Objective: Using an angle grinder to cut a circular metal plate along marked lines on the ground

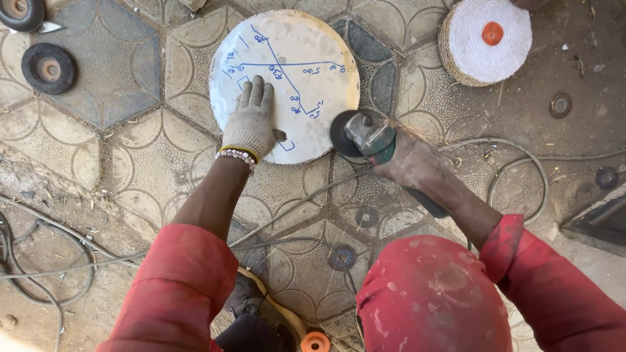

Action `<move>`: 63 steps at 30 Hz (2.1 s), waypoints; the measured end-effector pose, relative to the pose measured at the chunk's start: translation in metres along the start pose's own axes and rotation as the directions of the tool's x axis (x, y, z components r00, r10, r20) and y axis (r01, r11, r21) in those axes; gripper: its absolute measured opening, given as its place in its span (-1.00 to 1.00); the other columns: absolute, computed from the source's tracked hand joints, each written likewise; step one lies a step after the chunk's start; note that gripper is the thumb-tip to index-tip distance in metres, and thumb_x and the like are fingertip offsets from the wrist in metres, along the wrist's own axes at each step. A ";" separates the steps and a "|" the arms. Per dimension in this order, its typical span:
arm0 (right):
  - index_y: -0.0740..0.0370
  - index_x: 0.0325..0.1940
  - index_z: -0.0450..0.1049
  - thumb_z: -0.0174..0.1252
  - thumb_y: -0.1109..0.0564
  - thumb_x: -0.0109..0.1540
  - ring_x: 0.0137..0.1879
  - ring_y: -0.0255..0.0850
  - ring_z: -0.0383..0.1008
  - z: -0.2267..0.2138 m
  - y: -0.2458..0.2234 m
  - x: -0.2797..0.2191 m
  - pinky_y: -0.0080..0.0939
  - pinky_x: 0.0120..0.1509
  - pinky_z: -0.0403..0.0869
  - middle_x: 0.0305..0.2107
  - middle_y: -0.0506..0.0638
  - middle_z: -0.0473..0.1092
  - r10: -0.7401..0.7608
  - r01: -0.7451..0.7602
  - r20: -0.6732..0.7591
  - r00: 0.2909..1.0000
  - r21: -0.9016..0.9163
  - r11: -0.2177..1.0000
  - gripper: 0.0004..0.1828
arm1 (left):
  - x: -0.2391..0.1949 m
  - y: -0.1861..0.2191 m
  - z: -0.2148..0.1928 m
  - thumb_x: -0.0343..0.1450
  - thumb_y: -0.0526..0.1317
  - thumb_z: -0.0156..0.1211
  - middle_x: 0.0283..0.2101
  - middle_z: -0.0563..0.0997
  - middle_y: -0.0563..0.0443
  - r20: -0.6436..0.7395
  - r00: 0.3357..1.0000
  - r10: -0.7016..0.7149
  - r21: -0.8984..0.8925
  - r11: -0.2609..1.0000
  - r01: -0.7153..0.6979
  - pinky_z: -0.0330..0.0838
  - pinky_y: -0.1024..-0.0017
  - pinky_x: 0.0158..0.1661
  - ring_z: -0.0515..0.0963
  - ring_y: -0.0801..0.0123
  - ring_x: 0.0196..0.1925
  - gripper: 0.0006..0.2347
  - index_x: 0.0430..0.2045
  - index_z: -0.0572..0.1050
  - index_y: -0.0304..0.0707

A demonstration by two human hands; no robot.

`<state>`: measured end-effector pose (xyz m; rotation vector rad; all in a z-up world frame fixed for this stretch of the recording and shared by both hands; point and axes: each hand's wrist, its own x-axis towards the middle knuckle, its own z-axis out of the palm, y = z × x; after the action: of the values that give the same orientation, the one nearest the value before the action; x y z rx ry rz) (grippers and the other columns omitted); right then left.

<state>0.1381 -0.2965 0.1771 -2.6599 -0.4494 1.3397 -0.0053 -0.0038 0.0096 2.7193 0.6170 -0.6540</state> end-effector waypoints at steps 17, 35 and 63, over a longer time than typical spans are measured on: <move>0.06 0.47 0.55 0.82 -0.28 0.05 0.35 0.20 0.71 0.053 0.037 0.056 0.38 0.48 0.59 0.09 0.15 0.63 -0.074 0.117 -0.116 0.990 0.427 0.897 0.01 | -0.019 0.012 -0.025 0.55 0.07 0.72 0.98 0.05 -0.26 -0.063 0.993 -0.100 -0.184 0.979 0.087 0.00 0.00 0.88 -0.02 -0.15 0.99 0.03 0.94 0.13 -0.20; 0.34 0.68 0.26 0.66 0.15 0.40 0.66 0.60 0.46 0.161 0.093 0.155 0.92 0.71 0.62 0.45 0.47 0.44 -0.104 0.186 -0.189 0.976 0.982 -0.038 -0.10 | -0.019 -0.042 -0.014 0.65 0.19 0.42 0.67 0.50 -0.32 0.053 0.726 -0.686 -0.728 0.470 0.498 0.52 -0.14 0.68 0.54 -0.23 0.73 -0.22 0.86 0.29 0.08; 0.10 0.54 0.56 0.67 0.07 0.16 0.33 0.30 0.80 -0.017 -0.024 0.075 0.46 0.52 0.69 0.14 0.26 0.71 0.041 -0.001 -0.217 0.975 0.179 0.984 -0.14 | 0.024 -0.038 -0.056 0.49 0.35 0.60 0.99 0.01 -0.28 -0.028 0.995 -0.095 -0.075 0.993 0.093 -0.02 -0.06 0.90 -0.03 -0.22 1.00 0.13 0.96 0.10 -0.13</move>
<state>0.1889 -0.2498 0.1354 -2.6278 -0.2612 1.0202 0.0170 0.0579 0.0398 2.6507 0.7656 -0.5990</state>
